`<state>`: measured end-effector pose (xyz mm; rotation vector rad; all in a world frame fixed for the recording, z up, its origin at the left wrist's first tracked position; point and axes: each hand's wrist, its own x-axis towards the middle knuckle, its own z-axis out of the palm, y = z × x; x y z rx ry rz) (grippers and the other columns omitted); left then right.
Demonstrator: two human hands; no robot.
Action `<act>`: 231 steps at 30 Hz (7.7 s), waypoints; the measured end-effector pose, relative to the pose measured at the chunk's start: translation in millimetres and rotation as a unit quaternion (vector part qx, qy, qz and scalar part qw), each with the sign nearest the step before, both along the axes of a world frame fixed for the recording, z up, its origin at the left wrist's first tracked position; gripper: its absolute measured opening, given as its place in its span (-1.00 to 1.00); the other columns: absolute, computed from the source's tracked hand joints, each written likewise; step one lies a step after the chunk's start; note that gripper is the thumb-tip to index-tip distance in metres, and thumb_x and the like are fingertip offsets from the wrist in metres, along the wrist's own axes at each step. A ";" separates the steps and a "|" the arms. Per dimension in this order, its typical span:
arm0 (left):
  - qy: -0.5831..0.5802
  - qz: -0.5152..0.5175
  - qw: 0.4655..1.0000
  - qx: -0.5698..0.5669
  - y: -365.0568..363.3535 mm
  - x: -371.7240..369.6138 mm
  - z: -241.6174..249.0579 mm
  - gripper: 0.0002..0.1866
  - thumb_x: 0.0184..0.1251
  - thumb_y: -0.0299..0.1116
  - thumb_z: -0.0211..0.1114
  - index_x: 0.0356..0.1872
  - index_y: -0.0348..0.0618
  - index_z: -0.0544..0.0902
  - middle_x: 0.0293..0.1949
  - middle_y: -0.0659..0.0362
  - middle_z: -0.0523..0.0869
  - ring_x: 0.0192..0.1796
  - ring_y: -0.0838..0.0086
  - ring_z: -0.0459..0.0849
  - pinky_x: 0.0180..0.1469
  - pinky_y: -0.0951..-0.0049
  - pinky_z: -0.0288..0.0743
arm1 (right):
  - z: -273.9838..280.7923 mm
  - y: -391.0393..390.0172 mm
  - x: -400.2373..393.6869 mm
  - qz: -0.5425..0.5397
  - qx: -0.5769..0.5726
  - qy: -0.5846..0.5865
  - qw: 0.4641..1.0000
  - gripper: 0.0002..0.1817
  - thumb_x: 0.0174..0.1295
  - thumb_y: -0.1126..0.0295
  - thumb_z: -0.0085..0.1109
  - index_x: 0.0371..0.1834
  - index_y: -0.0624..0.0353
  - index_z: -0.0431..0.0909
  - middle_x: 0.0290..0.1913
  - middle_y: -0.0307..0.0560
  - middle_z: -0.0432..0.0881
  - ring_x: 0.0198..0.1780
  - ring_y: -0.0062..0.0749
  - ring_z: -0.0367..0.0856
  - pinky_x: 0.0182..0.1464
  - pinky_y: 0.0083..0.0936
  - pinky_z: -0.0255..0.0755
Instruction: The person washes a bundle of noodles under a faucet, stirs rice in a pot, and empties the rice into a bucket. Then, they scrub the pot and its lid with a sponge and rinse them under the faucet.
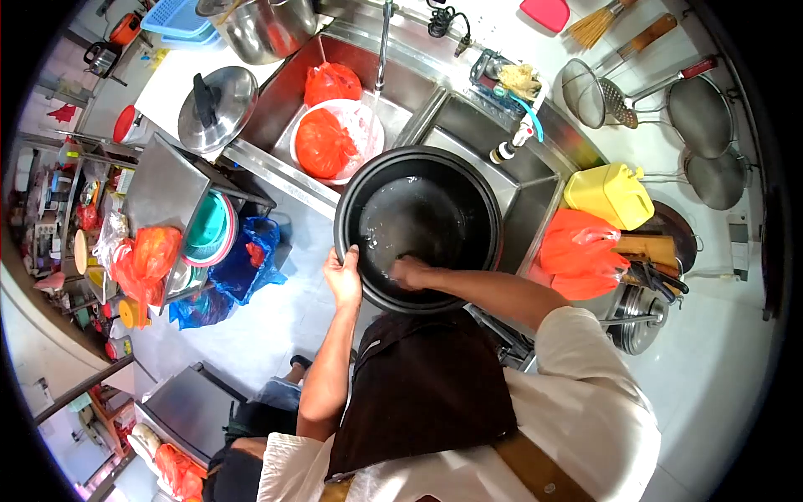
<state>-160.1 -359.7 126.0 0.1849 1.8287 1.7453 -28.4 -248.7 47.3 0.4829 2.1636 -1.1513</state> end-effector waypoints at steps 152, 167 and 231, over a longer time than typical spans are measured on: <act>0.069 -0.246 0.967 -0.008 221.5 65.8 101.0 -0.64 0.24 -0.49 0.30 -0.61 -0.02 0.28 -0.70 0.45 0.30 -0.66 0.79 0.14 -0.65 0.60 -0.07 | 120.4 254.4 75.8 -0.601 0.367 0.207 0.679 -0.85 -0.01 0.43 0.13 -0.38 0.24 0.48 -0.39 0.13 0.63 -0.30 0.10 0.62 -0.21 -0.04 0.47; -0.023 -0.269 0.963 -0.020 220.1 83.1 97.3 -0.64 0.32 -0.42 0.27 -0.55 -0.06 0.24 -0.73 0.31 0.35 -0.81 0.66 0.27 -0.81 0.57 0.11 | -40.6 257.7 64.8 -0.799 -0.485 0.276 0.226 -0.77 0.33 0.23 -0.08 -0.21 0.09 0.52 -0.22 -0.18 0.58 -0.17 -0.31 0.51 -0.33 -0.37 0.45; -0.179 -0.218 0.959 -0.017 232.8 71.5 78.8 -0.71 0.23 -0.34 0.37 -0.60 0.09 0.43 -0.68 0.39 0.51 -0.79 0.71 0.37 -0.79 0.73 0.13 | 138.8 249.5 45.2 -0.709 -0.049 0.387 0.588 -0.77 0.36 0.33 0.08 -0.07 0.22 0.60 -0.26 -0.32 0.58 -0.23 -0.66 0.42 -0.12 -0.64 0.32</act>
